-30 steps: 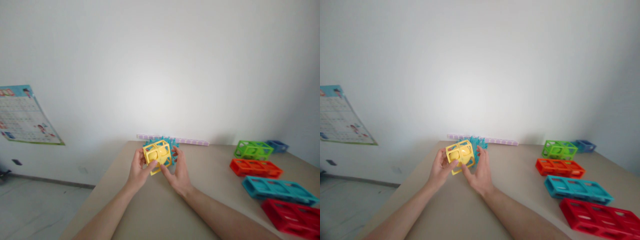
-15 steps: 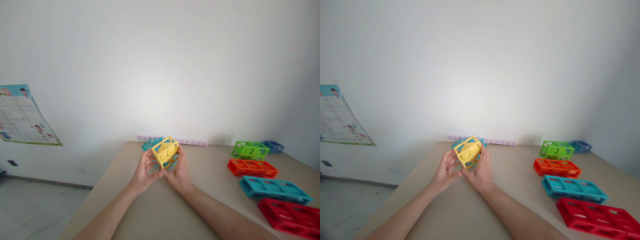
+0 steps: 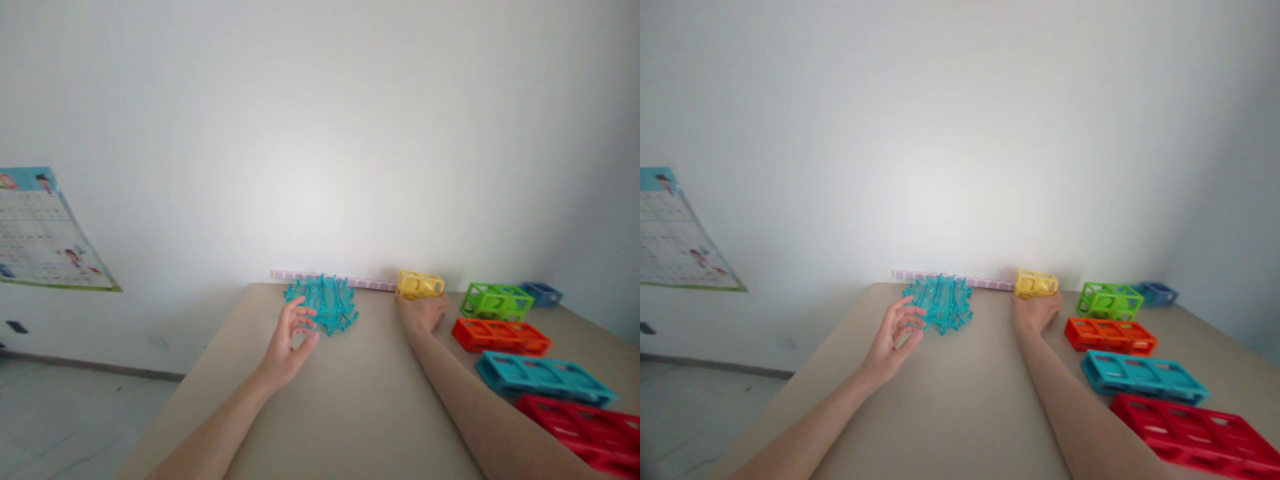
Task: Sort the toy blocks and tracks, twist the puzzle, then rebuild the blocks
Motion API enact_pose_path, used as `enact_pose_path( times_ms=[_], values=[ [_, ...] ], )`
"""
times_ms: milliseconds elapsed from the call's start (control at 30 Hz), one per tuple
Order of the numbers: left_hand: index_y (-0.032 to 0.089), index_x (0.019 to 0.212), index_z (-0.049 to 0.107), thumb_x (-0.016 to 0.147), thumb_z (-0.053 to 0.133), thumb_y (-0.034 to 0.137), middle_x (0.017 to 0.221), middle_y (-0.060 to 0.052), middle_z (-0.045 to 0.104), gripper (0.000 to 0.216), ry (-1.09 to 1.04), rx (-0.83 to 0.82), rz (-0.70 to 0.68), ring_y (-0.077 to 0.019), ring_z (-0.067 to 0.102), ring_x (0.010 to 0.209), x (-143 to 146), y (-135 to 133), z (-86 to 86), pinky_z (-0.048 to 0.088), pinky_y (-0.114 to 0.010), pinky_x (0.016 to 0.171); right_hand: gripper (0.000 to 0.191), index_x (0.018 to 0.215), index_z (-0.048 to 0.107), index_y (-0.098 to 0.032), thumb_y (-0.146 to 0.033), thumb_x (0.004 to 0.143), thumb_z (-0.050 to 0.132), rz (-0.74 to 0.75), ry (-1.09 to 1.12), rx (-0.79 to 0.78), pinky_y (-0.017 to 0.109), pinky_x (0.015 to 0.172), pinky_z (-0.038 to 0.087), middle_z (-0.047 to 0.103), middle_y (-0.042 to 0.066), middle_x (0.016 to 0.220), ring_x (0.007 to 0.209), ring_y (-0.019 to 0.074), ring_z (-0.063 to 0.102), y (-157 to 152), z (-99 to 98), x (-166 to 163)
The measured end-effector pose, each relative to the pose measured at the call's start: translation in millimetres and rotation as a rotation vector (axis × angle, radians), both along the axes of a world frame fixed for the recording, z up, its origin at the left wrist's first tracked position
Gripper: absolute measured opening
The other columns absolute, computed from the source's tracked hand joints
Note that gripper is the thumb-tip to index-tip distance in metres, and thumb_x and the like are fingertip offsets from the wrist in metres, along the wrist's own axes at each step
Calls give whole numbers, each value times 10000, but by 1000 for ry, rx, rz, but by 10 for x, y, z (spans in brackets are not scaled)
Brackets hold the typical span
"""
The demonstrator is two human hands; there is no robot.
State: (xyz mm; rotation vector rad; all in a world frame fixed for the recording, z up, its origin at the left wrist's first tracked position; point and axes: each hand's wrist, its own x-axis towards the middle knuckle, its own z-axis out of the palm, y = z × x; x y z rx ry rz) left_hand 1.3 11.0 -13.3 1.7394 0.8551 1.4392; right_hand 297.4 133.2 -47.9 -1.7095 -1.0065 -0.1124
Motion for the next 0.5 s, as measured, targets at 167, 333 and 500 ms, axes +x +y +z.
enact_pose_path(
  times_ms=[167,333,500],
  values=[
    [264,1298,327,831,591,270,1104,-74,551,536,-10,-30,6,-153,589,848,-4,-5,-4,460,-345,812,956,1354,157,-15,-333,587,630,-172,47,-25,584,1032,265,304,298,1333,1218,439,319,29,23,58],
    [253,1300,329,844,578,279,1063,-70,561,521,-11,-29,5,-137,575,791,-6,-10,-6,453,-328,793,979,1380,121,52,-314,607,598,-207,22,-42,611,1033,245,289,331,1362,1235,459,314,22,22,33],
    [248,1291,341,835,589,293,1036,-60,567,521,-26,-38,5,-127,561,745,5,-19,17,445,-299,749,975,1387,86,106,-300,636,557,-176,-43,-65,596,1091,137,211,357,1414,1320,465,194,-2,24,4]
  ],
)
